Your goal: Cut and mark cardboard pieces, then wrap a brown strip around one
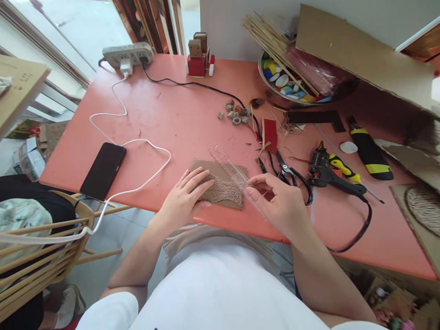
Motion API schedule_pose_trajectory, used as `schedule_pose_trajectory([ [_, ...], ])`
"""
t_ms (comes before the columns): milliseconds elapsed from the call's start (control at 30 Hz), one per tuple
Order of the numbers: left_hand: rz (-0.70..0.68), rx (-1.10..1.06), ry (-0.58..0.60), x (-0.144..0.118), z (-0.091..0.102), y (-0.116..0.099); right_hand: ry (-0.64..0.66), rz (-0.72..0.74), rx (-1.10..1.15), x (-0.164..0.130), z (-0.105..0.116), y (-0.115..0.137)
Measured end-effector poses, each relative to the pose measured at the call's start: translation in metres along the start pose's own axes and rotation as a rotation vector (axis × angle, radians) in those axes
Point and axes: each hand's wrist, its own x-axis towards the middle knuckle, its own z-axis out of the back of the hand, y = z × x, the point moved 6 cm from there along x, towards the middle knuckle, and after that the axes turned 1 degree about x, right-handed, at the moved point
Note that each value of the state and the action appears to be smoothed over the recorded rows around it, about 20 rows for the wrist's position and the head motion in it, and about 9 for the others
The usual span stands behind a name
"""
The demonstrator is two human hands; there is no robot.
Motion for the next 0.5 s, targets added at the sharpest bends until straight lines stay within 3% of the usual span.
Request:
schedule_pose_trajectory([
  [133, 0.008, -0.016, 0.001, 0.0, -0.002, 0.0, 0.045, -0.08, 0.155, 0.006, 0.0, -0.002],
  [267, 0.033, -0.032, 0.034, 0.001, -0.004, 0.001, 0.066, -0.046, 0.111, 0.008, -0.002, -0.002],
  [367, 0.013, -0.03, -0.006, 0.001, -0.002, -0.001, -0.02, 0.097, -0.08, 0.009, -0.003, 0.004],
  [500, -0.012, -0.044, -0.103, -0.004, -0.001, -0.002, -0.128, 0.416, -0.395, 0.006, -0.016, 0.018],
])
